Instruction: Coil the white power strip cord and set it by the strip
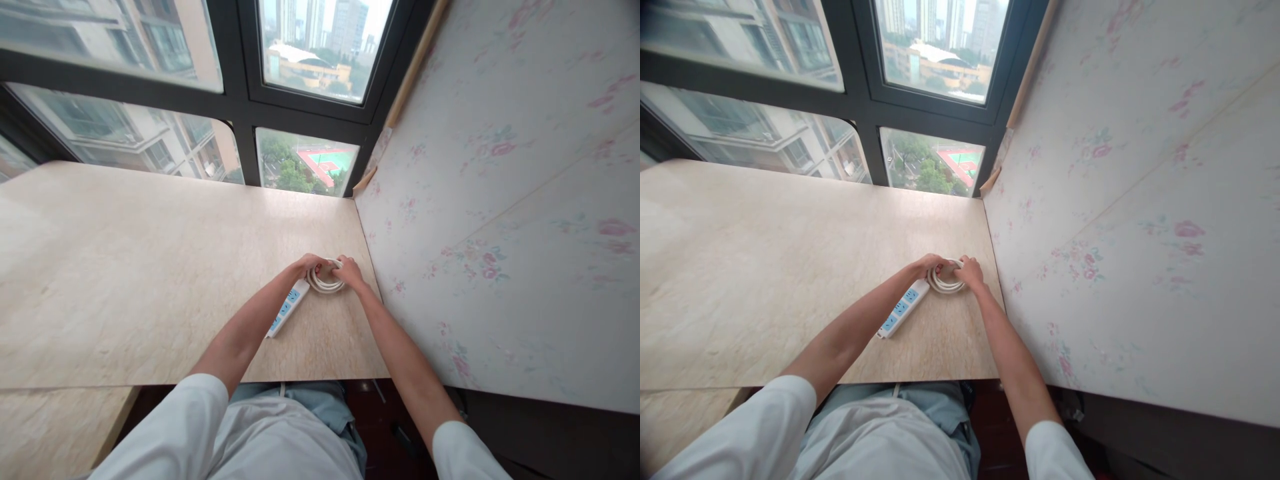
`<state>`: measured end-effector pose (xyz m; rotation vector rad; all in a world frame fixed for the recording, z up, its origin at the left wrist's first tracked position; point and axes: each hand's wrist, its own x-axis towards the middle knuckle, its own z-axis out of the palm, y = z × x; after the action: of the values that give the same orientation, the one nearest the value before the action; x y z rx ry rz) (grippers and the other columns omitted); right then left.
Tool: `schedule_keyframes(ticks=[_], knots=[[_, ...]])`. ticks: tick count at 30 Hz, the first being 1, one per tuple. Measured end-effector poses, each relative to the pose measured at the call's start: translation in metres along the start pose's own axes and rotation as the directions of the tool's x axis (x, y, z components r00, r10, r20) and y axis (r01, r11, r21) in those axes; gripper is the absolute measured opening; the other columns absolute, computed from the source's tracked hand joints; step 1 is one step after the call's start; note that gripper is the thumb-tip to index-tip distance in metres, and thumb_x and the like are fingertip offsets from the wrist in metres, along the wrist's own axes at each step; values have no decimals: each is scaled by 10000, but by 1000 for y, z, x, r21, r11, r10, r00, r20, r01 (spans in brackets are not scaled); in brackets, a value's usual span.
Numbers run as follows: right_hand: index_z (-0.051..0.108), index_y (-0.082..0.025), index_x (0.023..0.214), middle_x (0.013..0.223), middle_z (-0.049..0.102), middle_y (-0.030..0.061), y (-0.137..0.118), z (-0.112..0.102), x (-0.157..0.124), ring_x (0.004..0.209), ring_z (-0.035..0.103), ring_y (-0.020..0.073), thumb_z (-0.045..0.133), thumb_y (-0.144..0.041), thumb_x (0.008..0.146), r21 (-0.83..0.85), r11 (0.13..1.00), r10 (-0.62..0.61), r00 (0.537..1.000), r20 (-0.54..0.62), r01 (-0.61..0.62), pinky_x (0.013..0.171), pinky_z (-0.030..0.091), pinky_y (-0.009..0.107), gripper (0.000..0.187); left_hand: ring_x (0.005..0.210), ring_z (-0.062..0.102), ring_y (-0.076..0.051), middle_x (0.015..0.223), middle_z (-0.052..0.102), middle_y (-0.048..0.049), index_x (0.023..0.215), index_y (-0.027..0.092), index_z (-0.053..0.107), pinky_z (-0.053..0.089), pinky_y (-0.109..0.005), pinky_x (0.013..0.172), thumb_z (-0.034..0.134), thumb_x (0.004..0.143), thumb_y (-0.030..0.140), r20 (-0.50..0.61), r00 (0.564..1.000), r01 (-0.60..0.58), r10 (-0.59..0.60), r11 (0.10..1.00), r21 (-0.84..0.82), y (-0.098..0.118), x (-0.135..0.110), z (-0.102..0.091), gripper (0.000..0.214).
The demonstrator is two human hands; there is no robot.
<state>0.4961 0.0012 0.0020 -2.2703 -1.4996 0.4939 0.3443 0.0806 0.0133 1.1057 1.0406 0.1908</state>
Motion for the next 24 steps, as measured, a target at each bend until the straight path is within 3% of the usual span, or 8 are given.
schedule_keyframes(ticks=[5,10,14,18,24], knots=[[633,-180,843,913,672,76,5,-6,5,895,586,207,678,-78,645,47,999,-11,998,62,8,745,374,263,226,391,519,-151,403,470,15,517,159,502,422,-254,392,785,641,262,29,999,35,-35,999,12,1,6,-4,326],[594,-180,842,839,675,78,8,-9,9,836,604,222,635,-53,648,178,980,77,996,43,-83,715,385,278,236,349,462,-126,387,436,44,523,167,489,404,-249,376,782,627,204,-59,998,-20,19,999,-25,4,9,2,312],[596,-187,839,731,657,9,14,-10,10,703,596,181,624,-93,643,366,916,144,987,74,-161,636,410,254,220,337,428,-104,382,407,61,523,174,467,366,-230,358,774,647,196,-121,992,-51,39,994,-94,6,10,6,332],[613,-180,821,647,632,-32,16,-3,4,577,566,147,649,-175,639,598,771,176,976,129,-218,532,416,235,185,356,450,-100,394,423,55,515,174,440,367,-224,368,782,653,166,-167,986,-50,19,982,-184,6,10,9,369],[539,-203,690,576,592,-25,6,6,-2,505,556,138,722,-292,650,874,430,220,965,143,-227,503,462,267,207,447,525,-89,480,482,63,597,152,474,487,-227,491,712,787,187,-197,980,-51,-15,945,-324,5,12,9,306]])
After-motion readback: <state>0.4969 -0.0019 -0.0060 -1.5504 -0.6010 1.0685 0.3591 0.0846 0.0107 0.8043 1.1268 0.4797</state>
